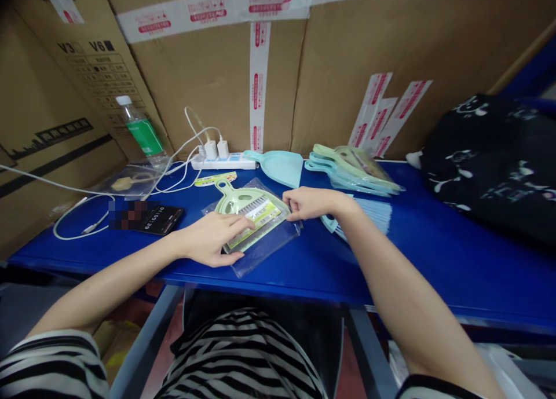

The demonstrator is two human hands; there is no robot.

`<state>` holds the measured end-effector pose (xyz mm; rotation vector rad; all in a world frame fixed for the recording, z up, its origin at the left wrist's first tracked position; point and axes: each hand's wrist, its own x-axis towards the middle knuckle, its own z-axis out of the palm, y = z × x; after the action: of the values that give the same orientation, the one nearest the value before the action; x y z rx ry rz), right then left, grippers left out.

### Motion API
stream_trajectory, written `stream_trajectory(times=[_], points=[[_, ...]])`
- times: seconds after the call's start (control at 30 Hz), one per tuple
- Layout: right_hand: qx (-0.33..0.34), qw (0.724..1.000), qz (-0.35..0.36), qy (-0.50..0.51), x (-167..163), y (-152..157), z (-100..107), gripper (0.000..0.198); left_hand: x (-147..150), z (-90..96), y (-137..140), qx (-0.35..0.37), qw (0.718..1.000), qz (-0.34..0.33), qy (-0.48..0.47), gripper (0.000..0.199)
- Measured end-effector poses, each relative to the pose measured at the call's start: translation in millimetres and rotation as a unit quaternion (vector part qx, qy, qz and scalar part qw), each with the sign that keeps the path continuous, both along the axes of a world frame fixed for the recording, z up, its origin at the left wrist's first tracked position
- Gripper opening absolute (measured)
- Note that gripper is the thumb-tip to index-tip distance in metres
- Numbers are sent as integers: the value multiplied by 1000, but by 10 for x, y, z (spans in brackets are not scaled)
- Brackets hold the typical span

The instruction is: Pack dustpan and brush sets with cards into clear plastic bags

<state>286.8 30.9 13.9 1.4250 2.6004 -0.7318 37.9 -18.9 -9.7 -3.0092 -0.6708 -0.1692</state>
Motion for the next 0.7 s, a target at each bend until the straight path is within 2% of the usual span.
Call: stream_trajectory(times=[0.17, 0.27, 0.33, 0.4, 0.5, 0.6, 0.7], points=[[-61, 998, -14, 3, 10, -43, 24, 20, 5, -2, -16, -10, 1000, 14, 21, 55], [-132, 991, 5, 2, 51, -73, 72, 27, -5, 5, -12, -28, 999, 4, 25, 53], [-157, 987, 22, 7, 65, -68, 95, 35, -13, 14, -3, -47, 999, -8, 19, 49], [-140, 990, 8, 23, 54, -40, 88, 42, -18, 24, 6, -63, 998, -12, 19, 48], [-68, 993, -53, 76, -12, 25, 2, 45, -23, 33, 15, -76, 997, -10, 22, 48], [-17, 990, -78, 113, -95, 73, -115, 41, -27, 38, 15, -82, 996, -8, 20, 47], [0, 989, -78, 123, -137, 82, -174, 36, -29, 44, 12, -78, 997, 0, 24, 45]])
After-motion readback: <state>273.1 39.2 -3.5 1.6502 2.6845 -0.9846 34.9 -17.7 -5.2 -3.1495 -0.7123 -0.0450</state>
